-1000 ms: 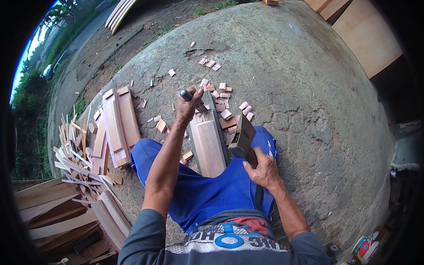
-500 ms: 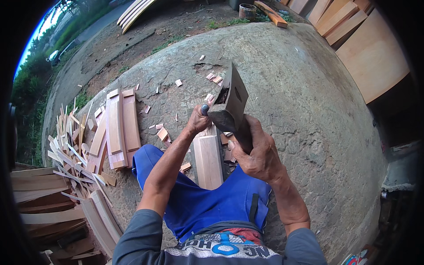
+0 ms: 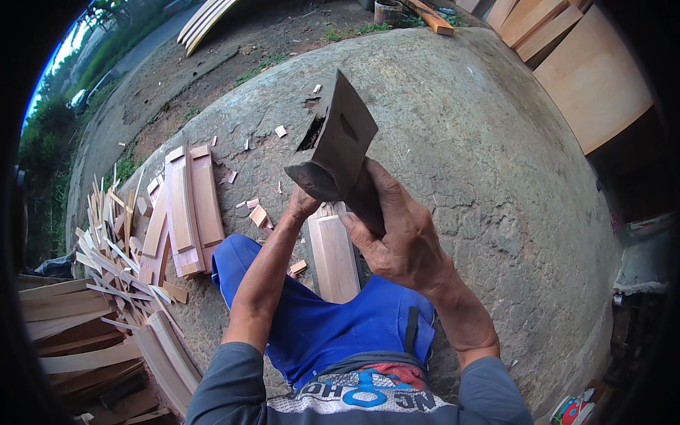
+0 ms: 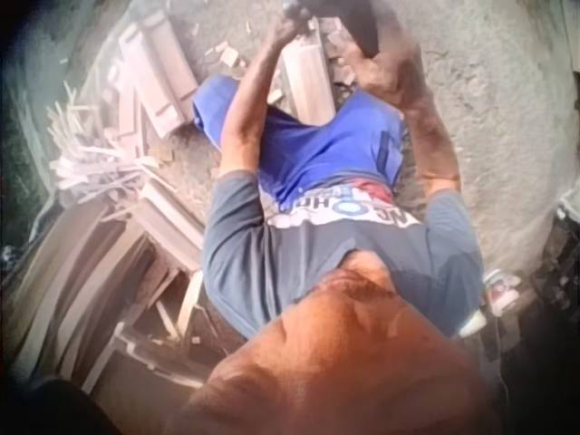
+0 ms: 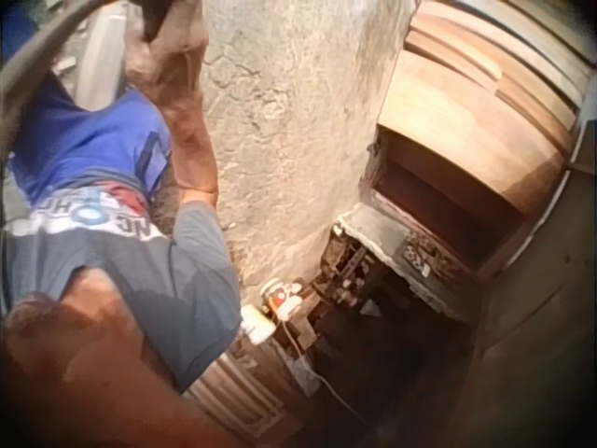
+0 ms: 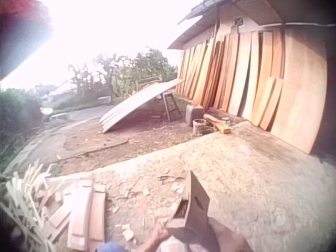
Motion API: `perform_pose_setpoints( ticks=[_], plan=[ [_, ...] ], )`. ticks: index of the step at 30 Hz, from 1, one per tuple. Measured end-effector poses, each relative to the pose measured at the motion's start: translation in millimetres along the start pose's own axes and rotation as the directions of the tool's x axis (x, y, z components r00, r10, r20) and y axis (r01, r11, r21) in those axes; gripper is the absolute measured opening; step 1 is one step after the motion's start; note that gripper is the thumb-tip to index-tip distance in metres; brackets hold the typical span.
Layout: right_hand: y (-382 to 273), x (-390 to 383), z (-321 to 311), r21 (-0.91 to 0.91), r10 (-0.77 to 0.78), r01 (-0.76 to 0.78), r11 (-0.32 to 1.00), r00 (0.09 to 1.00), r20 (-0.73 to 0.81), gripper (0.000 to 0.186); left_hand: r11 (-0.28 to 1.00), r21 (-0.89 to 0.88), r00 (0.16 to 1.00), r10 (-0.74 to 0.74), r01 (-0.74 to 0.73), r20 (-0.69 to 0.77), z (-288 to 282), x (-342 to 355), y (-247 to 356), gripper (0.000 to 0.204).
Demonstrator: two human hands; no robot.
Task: The person sits on the ground and uses a chisel and mallet to carve a rectangular wooden plank. They repeatedly strike the chisel to remove small wood chips, occasionally repositioning the plank and inspecting the carved surface.
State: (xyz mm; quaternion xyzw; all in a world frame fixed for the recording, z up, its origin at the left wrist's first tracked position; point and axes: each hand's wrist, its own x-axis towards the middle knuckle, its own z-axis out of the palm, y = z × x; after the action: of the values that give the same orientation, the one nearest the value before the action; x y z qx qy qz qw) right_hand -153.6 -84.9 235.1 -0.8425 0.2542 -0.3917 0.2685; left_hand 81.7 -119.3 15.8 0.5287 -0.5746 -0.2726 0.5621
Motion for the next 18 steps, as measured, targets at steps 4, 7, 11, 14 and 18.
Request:
perform_pose_setpoints(
  ticks=[4, 7, 11, 14, 18],
  plan=[
    [23.7, 8.3, 26.7, -0.192, -0.172, 0.168, 0.967, 0.985, -0.004, 0.075, 0.985, 0.141, 0.995, 0.098, -0.097, 0.004, -4.3, 0.1, 11.0, 0.022],
    [62.0, 2.2, 56.0, -0.543, 0.305, 0.005, 0.840, 0.823, 0.480, 0.057, 0.964, 0.262, 0.986, 0.000, -0.044, 0.165, -10.0, -1.0, 11.0, 0.033],
    [64.1, -2.3, 56.1, -0.417, 0.356, -0.159, 0.895, 0.817, 0.453, 0.057, 0.972, 0.235, 0.998, -0.008, -0.008, 0.067, -4.7, 1.5, 26.1, 0.029],
    [41.2, -0.6, 28.7, -0.083, 0.216, -0.199, 0.976, 0.906, 0.364, 0.060, 0.993, 0.110, 0.999, 0.049, -0.047, -0.011, -0.7, 9.4, 17.5, 0.012],
    [-47.9, 50.0, -35.0, 0.202, 0.058, -0.031, 0.979, 0.990, -0.131, 0.059, 0.987, -0.069, 0.984, -0.154, 0.148, -0.085, -7.6, -3.2, 22.6, 0.036]
  ],
)
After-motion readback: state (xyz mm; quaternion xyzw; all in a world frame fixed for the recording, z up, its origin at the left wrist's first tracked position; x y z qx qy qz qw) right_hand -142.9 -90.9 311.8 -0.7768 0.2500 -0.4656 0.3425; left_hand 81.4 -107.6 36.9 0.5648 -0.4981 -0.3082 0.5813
